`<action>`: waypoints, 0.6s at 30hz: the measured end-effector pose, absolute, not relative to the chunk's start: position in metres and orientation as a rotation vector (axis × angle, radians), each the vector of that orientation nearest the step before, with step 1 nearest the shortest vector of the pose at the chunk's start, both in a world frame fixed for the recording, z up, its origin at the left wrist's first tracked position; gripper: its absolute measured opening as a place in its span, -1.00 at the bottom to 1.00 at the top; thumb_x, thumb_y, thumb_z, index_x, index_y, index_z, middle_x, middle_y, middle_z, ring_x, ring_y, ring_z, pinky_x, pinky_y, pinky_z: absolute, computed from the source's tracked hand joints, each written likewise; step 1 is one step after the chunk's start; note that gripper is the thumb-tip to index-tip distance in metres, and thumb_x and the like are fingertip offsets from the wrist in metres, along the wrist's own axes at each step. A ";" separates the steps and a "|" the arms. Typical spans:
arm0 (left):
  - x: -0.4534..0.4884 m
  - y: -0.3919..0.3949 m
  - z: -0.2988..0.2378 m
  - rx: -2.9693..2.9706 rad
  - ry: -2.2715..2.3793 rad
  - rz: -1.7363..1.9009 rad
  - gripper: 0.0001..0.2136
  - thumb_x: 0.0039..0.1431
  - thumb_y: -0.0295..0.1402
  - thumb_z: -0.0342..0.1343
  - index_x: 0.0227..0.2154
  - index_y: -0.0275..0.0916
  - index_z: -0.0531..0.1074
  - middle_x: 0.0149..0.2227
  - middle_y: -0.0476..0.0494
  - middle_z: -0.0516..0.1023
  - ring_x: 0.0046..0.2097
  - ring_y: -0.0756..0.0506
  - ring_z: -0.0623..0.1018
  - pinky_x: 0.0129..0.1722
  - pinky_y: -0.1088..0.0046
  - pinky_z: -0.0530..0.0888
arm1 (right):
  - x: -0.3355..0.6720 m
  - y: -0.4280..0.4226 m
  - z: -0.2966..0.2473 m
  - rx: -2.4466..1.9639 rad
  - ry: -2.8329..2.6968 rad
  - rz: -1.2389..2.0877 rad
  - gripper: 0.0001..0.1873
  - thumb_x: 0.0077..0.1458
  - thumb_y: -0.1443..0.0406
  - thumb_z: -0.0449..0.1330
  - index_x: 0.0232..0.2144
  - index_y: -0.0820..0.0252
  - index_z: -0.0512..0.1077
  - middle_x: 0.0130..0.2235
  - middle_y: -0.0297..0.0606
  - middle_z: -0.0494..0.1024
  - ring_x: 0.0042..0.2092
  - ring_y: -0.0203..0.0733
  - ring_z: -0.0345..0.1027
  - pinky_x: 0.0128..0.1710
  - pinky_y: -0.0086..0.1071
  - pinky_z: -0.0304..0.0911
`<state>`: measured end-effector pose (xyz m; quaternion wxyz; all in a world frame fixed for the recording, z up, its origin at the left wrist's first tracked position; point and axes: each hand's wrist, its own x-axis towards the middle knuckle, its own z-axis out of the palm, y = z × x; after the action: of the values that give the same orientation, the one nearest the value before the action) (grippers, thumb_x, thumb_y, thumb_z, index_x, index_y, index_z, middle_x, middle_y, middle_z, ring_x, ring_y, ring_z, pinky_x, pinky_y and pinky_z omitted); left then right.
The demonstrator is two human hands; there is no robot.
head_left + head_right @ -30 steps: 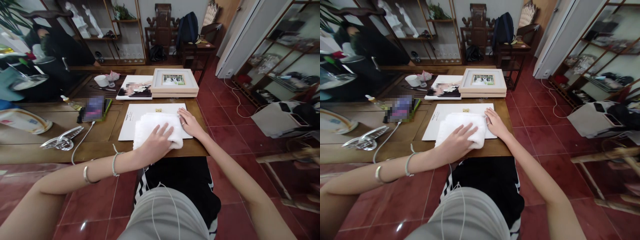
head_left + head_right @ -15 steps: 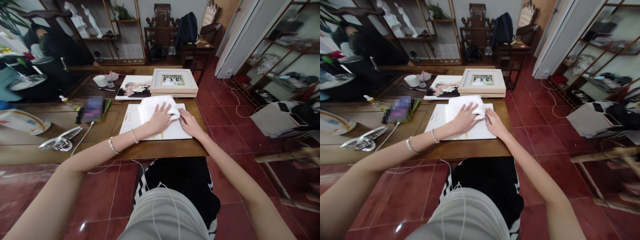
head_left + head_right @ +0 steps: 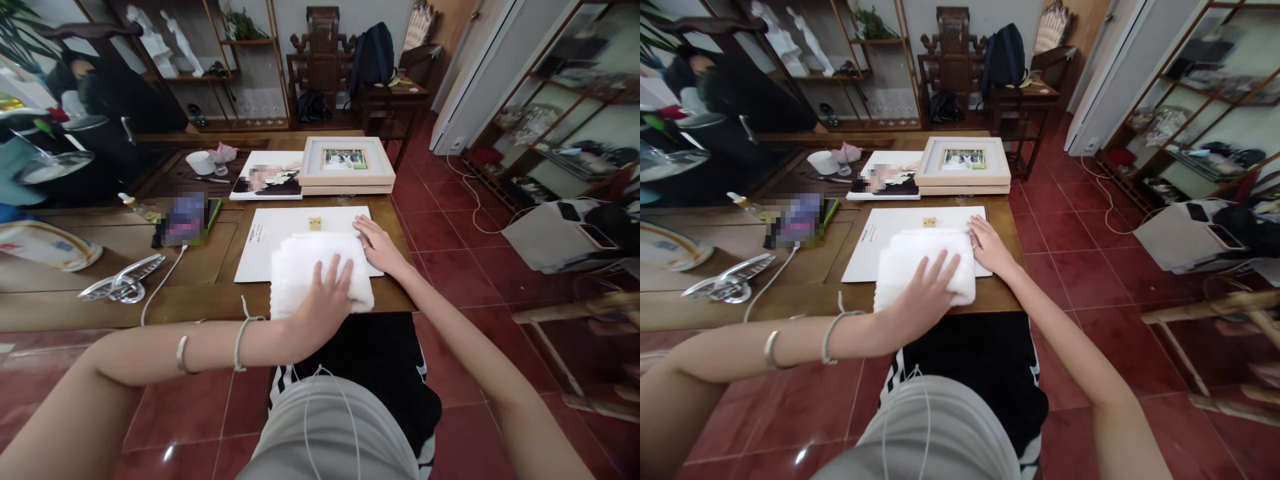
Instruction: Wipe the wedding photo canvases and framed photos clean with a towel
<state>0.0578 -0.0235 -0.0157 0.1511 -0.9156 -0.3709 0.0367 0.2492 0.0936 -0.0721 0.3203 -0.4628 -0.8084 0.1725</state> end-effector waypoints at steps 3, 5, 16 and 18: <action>0.051 -0.038 -0.008 -2.687 -0.976 0.128 -0.76 0.25 -0.40 0.07 -0.13 -0.20 0.61 0.34 -0.33 0.20 0.31 -0.49 0.24 0.15 -0.13 0.36 | 0.249 0.093 -0.072 -1.212 -2.126 0.460 -0.55 0.23 0.32 -0.01 0.14 0.19 0.39 0.28 -0.12 0.34 0.37 0.01 0.04 0.35 0.11 0.01; 0.048 -0.032 -0.002 -2.713 -0.970 0.154 -0.75 0.26 -0.40 0.05 -0.11 -0.21 0.60 0.34 -0.33 0.20 0.31 -0.46 0.24 0.15 -0.09 0.37 | 0.249 0.093 -0.072 -1.223 -2.128 0.457 -0.55 0.24 0.32 -0.01 0.14 0.21 0.39 0.28 -0.09 0.34 0.37 0.01 0.04 0.36 0.09 0.02; 0.060 0.107 -0.003 -2.829 -1.324 0.085 -0.55 0.42 -0.16 -0.17 0.19 -0.28 0.36 0.38 -0.33 0.11 0.38 -0.40 0.09 0.27 -0.08 0.16 | 0.251 0.092 -0.066 -1.239 -2.011 0.525 -0.46 0.14 0.32 0.08 0.19 0.13 0.29 0.24 -0.09 0.38 0.30 0.07 0.19 0.30 0.10 0.09; 0.059 0.125 -0.005 -2.846 -1.318 0.037 -0.54 0.44 -0.16 -0.21 0.20 -0.28 0.35 0.37 -0.33 0.13 0.38 -0.37 0.10 0.27 -0.04 0.17 | 0.250 0.092 -0.064 -1.265 -1.892 0.594 -0.49 0.17 0.28 0.08 0.19 0.12 0.28 0.22 -0.09 0.41 0.26 0.05 0.27 0.28 0.06 0.14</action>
<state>0.0592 0.1245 -0.0047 0.0026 -0.9074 -0.4201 0.0119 0.2503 0.0915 -0.0644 0.3846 -0.4963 -0.7426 0.2330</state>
